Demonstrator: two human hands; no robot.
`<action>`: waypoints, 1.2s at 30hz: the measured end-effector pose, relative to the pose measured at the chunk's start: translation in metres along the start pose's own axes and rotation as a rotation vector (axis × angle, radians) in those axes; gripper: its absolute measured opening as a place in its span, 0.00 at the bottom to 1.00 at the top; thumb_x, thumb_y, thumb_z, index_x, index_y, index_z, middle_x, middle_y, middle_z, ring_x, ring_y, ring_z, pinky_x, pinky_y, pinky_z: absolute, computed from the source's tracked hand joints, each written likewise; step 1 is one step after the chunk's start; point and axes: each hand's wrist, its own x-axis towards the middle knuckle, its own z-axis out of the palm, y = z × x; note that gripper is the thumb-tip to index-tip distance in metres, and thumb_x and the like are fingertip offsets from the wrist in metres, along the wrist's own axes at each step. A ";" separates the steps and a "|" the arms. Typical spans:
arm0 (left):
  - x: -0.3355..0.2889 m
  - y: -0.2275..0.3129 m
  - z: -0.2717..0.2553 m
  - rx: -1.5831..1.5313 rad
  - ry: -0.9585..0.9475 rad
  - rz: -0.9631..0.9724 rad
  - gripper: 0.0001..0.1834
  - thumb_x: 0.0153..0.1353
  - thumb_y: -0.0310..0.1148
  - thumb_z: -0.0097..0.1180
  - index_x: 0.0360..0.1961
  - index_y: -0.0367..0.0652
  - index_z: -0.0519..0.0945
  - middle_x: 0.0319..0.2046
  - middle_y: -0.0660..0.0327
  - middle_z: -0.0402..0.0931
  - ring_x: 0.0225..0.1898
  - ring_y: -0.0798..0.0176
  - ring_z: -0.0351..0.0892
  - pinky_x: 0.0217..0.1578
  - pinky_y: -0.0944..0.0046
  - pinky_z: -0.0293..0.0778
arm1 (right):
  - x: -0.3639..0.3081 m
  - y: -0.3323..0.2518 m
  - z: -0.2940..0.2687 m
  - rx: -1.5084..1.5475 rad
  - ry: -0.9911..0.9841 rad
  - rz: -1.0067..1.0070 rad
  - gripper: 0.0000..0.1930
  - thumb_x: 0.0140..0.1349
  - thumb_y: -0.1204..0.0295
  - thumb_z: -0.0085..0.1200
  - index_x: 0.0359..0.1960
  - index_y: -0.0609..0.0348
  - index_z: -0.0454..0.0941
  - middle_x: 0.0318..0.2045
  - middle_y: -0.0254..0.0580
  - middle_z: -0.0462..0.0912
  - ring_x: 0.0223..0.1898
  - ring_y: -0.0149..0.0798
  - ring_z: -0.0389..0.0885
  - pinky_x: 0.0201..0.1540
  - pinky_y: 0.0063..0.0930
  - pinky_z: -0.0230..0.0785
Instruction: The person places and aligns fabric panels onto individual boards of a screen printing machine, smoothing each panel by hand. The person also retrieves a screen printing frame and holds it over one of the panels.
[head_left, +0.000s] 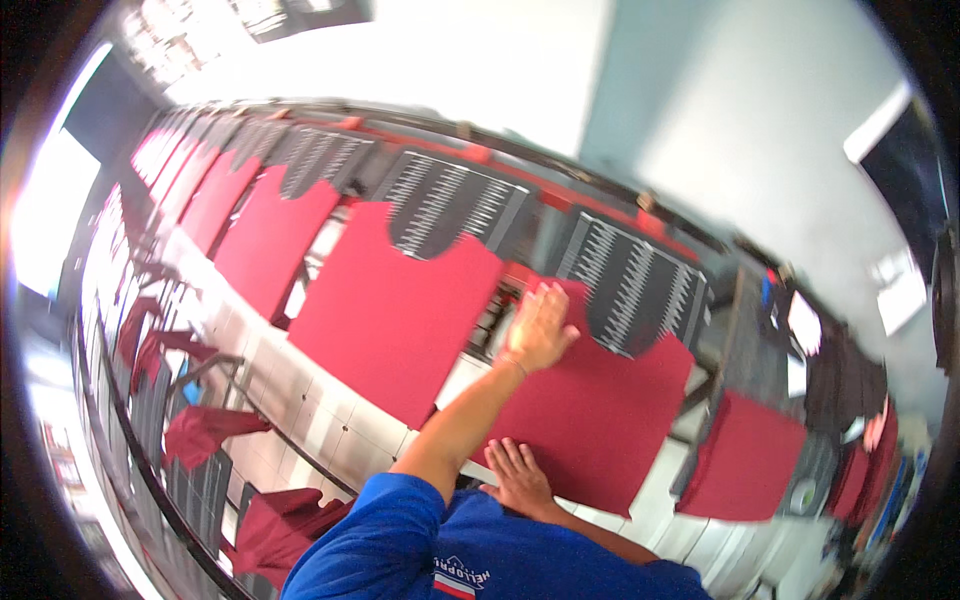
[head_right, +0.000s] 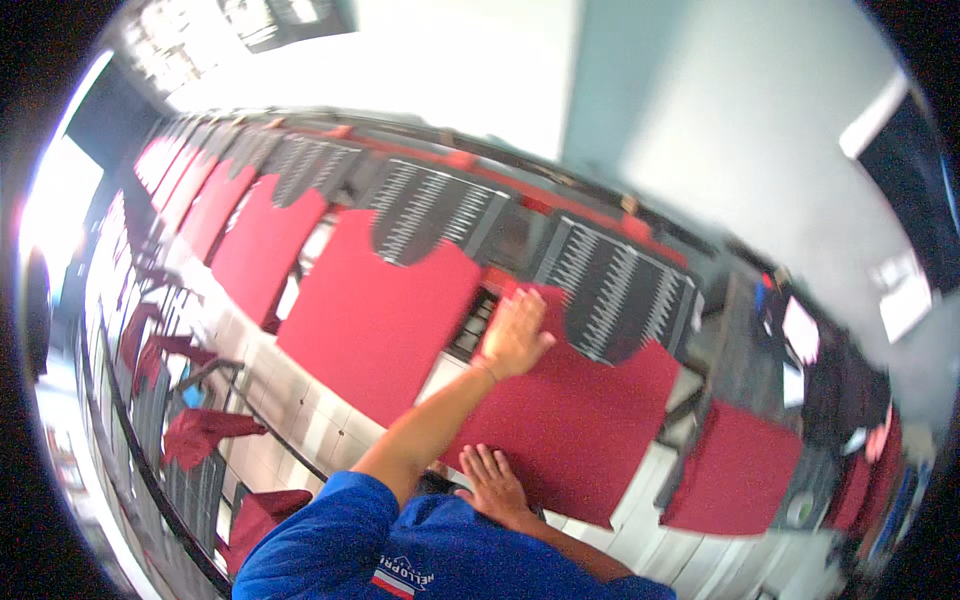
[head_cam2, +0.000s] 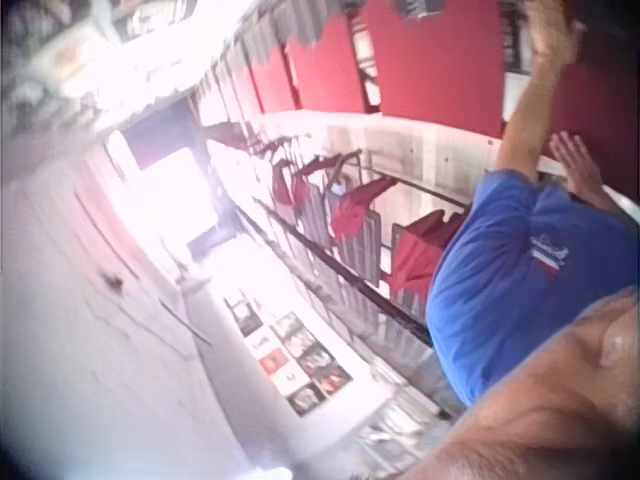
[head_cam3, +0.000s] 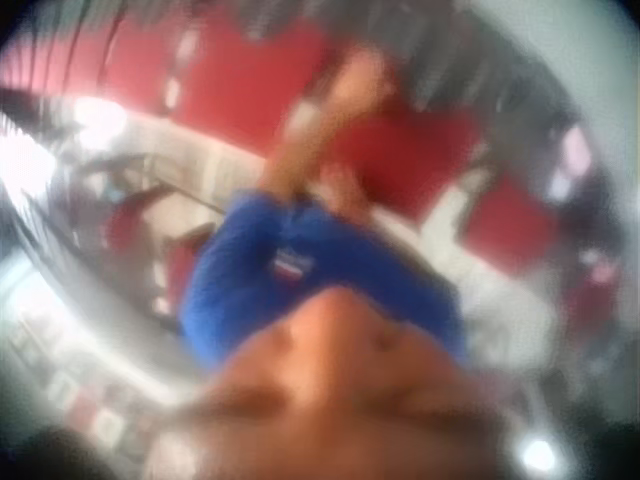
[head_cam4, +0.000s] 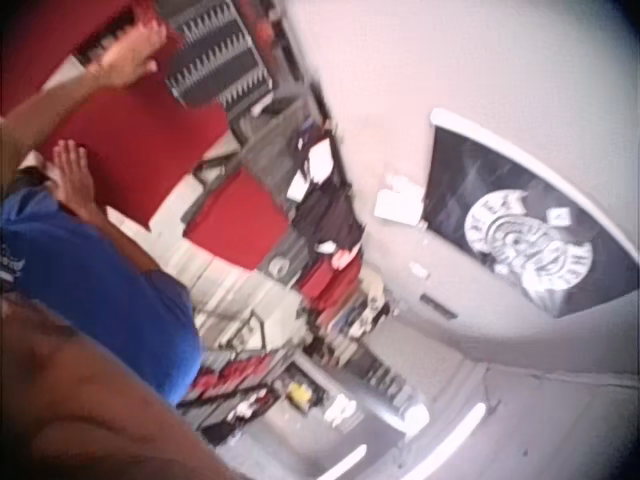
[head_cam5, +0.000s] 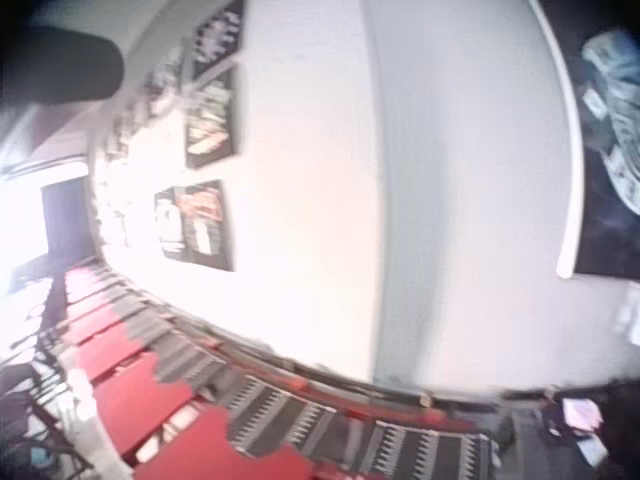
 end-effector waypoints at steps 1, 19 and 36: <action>-0.012 -0.006 -0.011 -0.022 -0.043 -0.004 0.41 0.70 0.54 0.45 0.71 0.33 0.56 0.73 0.42 0.51 0.75 0.41 0.48 0.72 0.41 0.45 | 0.033 -0.014 0.002 0.005 -0.003 -0.099 0.40 0.67 0.36 0.38 0.64 0.61 0.71 0.68 0.50 0.67 0.72 0.54 0.57 0.73 0.55 0.45; -0.590 -0.517 -0.314 -0.442 0.718 -1.236 0.17 0.69 0.40 0.55 0.48 0.37 0.81 0.38 0.50 0.84 0.38 0.56 0.84 0.40 0.58 0.78 | 0.497 -0.225 0.027 0.693 0.105 0.213 0.10 0.63 0.70 0.56 0.41 0.63 0.81 0.32 0.47 0.84 0.32 0.48 0.83 0.39 0.40 0.75; -0.607 -0.874 -0.657 -0.860 0.808 -0.846 0.15 0.71 0.37 0.52 0.44 0.33 0.79 0.36 0.56 0.81 0.41 0.63 0.80 0.44 0.64 0.75 | 1.119 -0.589 0.064 0.084 -0.298 -0.028 0.32 0.62 0.54 0.56 0.61 0.62 0.65 0.51 0.68 0.78 0.51 0.65 0.79 0.55 0.54 0.70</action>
